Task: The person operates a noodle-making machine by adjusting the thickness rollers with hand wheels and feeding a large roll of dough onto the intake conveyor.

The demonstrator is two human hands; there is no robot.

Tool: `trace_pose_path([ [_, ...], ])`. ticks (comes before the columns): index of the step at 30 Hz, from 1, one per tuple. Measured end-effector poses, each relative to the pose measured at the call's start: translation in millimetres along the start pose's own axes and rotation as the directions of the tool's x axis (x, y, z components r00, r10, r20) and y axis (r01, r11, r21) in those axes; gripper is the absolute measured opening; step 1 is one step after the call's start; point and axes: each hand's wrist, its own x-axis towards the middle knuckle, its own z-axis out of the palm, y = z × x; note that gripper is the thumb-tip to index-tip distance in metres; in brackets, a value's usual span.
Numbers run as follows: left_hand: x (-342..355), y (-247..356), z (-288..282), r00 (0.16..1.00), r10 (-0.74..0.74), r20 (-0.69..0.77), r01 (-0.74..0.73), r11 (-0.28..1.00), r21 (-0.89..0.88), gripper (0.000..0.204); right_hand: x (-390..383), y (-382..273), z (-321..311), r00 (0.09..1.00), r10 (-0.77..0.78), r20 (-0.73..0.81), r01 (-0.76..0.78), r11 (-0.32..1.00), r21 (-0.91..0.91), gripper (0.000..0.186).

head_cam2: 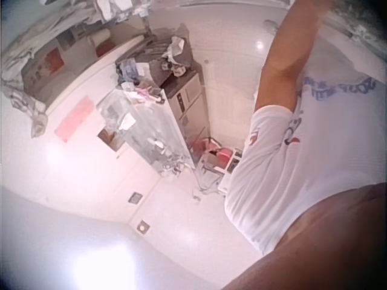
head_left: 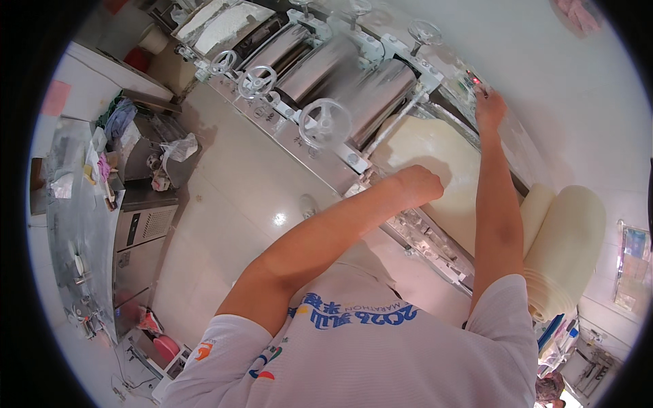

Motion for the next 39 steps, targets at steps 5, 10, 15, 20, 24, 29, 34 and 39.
trace_pose_path([
  [5,10.4,1.9,8.6,1.0,0.029,0.007,-0.029,0.999,0.031,0.022,-1.3,8.2,4.9,0.996,-0.078,-0.039,0.073,0.992,-0.1,0.029],
  [10,8.0,9.8,-12.2,0.994,-0.012,0.11,0.009,1.0,0.023,0.019,1.1,1.9,4.9,0.997,0.079,-0.004,-0.078,0.976,-0.204,0.032],
  [15,5.2,6.9,-9.2,0.997,-0.003,0.076,0.004,1.0,-0.006,0.018,-7.7,-21.2,0.4,0.999,0.027,-0.036,-0.03,0.996,-0.082,0.035],
  [20,8.8,8.2,-14.2,0.998,-0.007,0.061,0.01,0.998,-0.056,0.018,-2.1,-6.2,-2.9,0.993,0.115,-0.017,-0.116,0.964,-0.238,0.03],
  [24,14.2,0.0,-12.6,0.996,0.0,0.094,0.007,0.997,-0.075,0.017,-28.5,-49.8,-28.0,0.998,-0.054,-0.015,0.055,0.997,0.06,0.03],
  [29,11.4,-12.2,-3.8,0.999,-0.048,0.006,0.049,0.975,-0.215,0.013,-106.0,-111.5,-44.9,0.781,-0.432,0.45,0.44,0.893,0.094,0.025],
  [34,18.4,-16.1,13.0,0.993,-0.105,-0.053,0.083,0.948,-0.308,0.015,-119.5,-97.3,-42.1,0.747,-0.291,0.598,0.398,0.916,-0.05,0.031],
  [39,7.0,-21.0,14.2,0.99,-0.14,-0.035,0.124,0.951,-0.284,0.016,-101.6,-127.3,-41.1,0.686,-0.246,0.685,0.357,0.934,-0.022,0.042],
])
